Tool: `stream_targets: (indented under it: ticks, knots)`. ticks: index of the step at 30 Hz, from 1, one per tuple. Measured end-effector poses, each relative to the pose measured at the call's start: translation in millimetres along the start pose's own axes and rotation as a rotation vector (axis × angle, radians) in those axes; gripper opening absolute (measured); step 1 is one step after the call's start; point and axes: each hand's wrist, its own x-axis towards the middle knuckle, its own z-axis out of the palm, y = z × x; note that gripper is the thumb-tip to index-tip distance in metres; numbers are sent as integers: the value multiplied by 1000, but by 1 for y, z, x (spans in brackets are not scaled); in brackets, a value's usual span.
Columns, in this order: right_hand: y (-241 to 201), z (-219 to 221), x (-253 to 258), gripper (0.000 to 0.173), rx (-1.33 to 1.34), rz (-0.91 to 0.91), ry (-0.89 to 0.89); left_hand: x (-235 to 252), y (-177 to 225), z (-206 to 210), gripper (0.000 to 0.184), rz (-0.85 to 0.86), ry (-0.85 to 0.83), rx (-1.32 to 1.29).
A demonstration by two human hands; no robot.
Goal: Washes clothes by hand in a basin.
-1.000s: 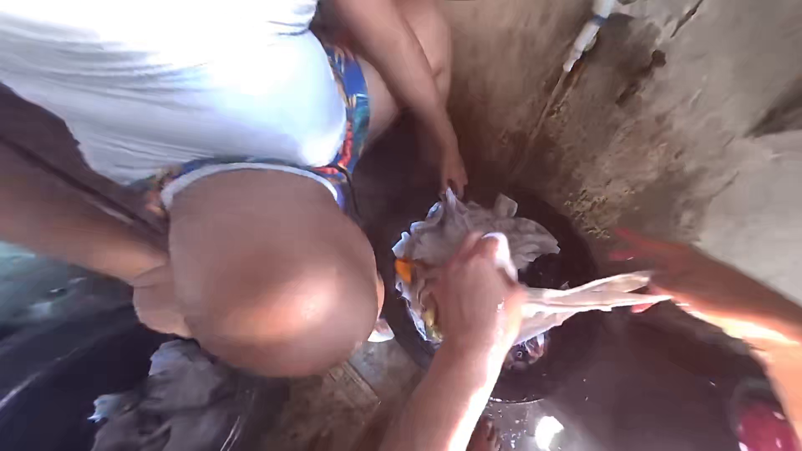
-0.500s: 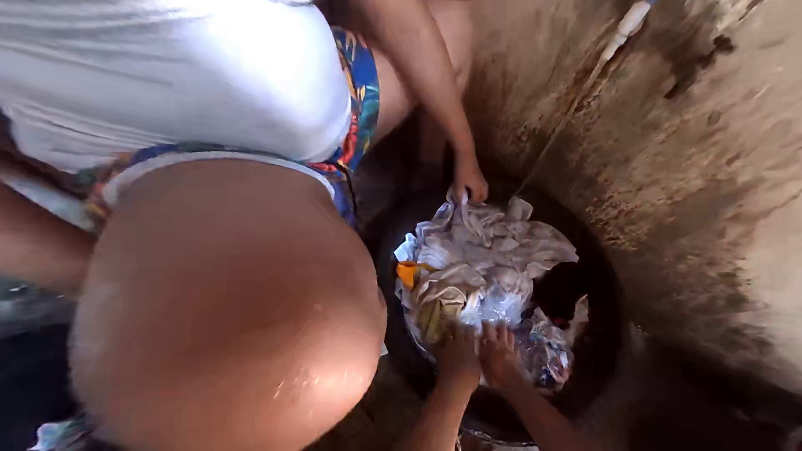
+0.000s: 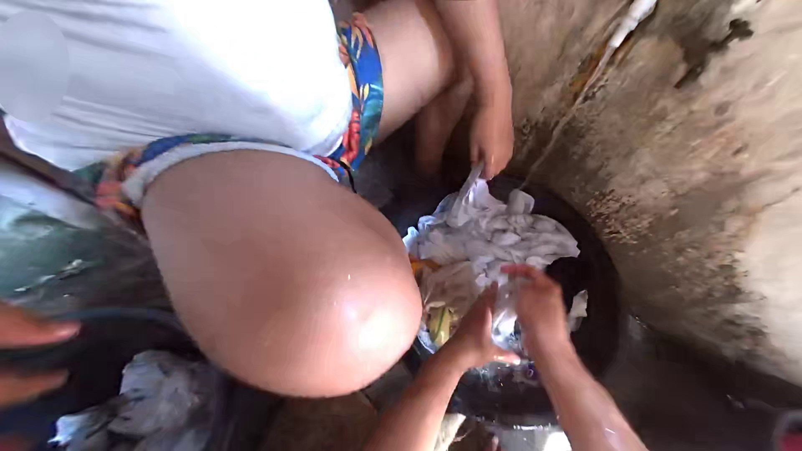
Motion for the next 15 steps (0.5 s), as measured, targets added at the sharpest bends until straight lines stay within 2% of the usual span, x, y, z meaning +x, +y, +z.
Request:
stream_targets:
  ticks: [1,3,5,7,8,9,10,11,13,14,15]
  knots:
    - [-28,-26,-20,33,117,-48,31,-1,9,7,127,39,92,-99]
    - [-65,-75,-49,32,319,-185,139,-2,28,12,120,47,209,-119]
    - [-68,-121,-62,29,516,-359,287,-3,43,9,98,12,207,-28]
    - [-36,-161,-67,30,530,-411,538,-5,64,2,77,25,190,-67]
    - [-8,-171,-67,29,481,-375,683,-6,81,-2,69,66,200,-119]
    - [24,-171,-67,26,424,-300,776,-9,99,-3,62,119,220,-181]
    - [53,-161,-67,27,384,-140,795,-12,117,-2,57,192,238,-226]
    - [73,-145,-67,35,400,64,702,-14,134,2,55,281,238,-250]
    - [82,-108,-63,60,736,392,311,-16,164,13,54,461,181,-219]
    - [77,-92,-62,69,966,441,122,-18,176,18,56,519,109,-173]
    - [69,-77,-63,66,1167,430,38,-23,186,22,59,561,29,-123]
